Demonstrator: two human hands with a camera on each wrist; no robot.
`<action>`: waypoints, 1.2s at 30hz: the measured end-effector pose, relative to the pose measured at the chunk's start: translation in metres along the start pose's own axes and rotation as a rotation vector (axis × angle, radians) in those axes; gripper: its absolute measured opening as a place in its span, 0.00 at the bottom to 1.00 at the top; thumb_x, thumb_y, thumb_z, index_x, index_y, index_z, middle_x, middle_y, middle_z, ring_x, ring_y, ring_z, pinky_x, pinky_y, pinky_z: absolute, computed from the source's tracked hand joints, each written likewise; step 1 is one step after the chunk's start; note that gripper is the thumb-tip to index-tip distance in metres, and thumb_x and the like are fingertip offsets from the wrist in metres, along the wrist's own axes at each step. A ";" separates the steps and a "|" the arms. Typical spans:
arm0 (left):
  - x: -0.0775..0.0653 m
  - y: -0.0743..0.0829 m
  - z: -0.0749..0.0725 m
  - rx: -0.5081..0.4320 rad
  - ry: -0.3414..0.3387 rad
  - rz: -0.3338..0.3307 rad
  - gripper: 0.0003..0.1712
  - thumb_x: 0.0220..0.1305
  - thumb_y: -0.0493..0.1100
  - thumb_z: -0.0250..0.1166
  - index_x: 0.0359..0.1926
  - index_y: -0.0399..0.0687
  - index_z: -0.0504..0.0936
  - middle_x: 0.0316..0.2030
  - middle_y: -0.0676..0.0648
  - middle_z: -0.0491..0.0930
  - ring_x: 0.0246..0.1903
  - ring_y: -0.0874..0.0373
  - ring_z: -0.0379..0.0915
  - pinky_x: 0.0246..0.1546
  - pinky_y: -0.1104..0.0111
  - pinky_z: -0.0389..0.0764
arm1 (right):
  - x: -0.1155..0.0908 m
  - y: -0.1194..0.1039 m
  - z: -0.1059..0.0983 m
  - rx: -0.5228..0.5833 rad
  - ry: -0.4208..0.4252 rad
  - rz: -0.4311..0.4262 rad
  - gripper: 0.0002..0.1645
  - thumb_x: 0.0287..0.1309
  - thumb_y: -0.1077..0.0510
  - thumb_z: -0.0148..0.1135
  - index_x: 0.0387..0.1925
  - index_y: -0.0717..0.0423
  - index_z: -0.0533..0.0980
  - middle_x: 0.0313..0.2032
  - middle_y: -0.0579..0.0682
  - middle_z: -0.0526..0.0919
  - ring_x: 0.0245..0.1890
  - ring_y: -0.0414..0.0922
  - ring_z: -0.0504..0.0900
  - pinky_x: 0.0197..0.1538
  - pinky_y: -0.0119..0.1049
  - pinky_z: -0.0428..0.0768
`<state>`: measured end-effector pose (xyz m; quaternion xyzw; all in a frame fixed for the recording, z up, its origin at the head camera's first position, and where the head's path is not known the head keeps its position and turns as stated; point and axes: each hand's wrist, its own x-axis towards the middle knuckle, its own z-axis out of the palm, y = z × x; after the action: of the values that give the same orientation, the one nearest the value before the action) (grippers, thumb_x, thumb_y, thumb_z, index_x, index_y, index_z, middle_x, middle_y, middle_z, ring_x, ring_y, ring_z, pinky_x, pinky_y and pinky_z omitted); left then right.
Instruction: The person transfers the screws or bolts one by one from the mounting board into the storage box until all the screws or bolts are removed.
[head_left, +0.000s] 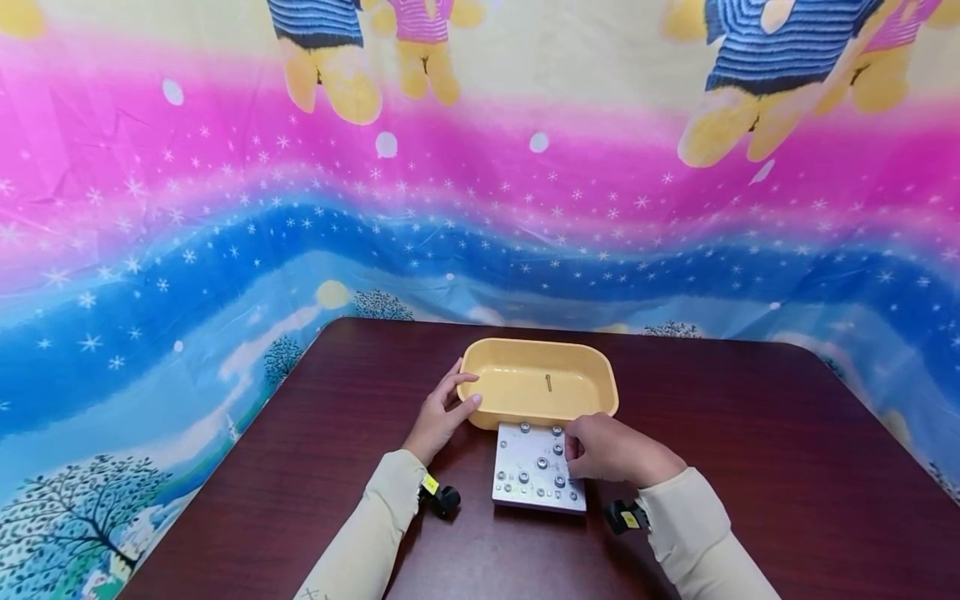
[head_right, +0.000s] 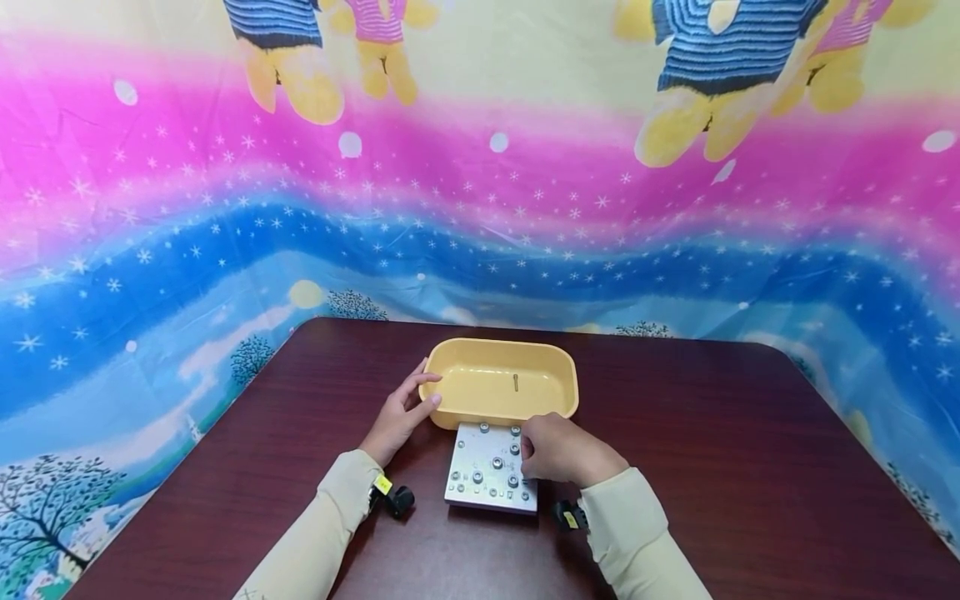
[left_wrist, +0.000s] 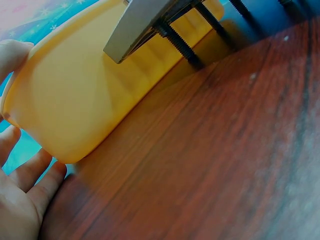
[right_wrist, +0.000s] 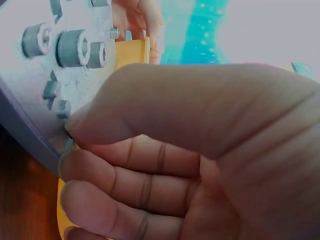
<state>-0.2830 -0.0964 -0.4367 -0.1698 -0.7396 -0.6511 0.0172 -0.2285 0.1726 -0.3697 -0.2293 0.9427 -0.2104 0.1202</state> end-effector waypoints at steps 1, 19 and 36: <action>0.000 0.000 0.000 -0.001 0.001 0.000 0.27 0.66 0.43 0.64 0.61 0.35 0.71 0.75 0.50 0.47 0.67 0.50 0.60 0.60 0.63 0.70 | 0.000 -0.001 0.000 -0.005 0.002 0.005 0.11 0.49 0.62 0.67 0.19 0.49 0.73 0.17 0.42 0.72 0.20 0.39 0.71 0.24 0.31 0.68; 0.000 0.000 0.000 0.008 0.003 0.003 0.26 0.66 0.43 0.64 0.61 0.36 0.72 0.74 0.51 0.48 0.67 0.50 0.59 0.60 0.63 0.70 | -0.001 -0.004 0.000 -0.019 0.014 0.021 0.12 0.48 0.60 0.69 0.18 0.48 0.74 0.17 0.43 0.73 0.20 0.40 0.72 0.23 0.32 0.69; 0.001 -0.001 -0.001 0.024 0.000 -0.002 0.26 0.66 0.44 0.64 0.61 0.38 0.72 0.74 0.51 0.48 0.67 0.51 0.60 0.58 0.66 0.71 | -0.004 -0.003 -0.006 -0.023 0.080 -0.030 0.11 0.49 0.61 0.66 0.19 0.49 0.73 0.17 0.41 0.71 0.18 0.38 0.69 0.21 0.29 0.65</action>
<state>-0.2844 -0.0974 -0.4370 -0.1687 -0.7476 -0.6421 0.0186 -0.2258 0.1737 -0.3625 -0.2361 0.9456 -0.2103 0.0765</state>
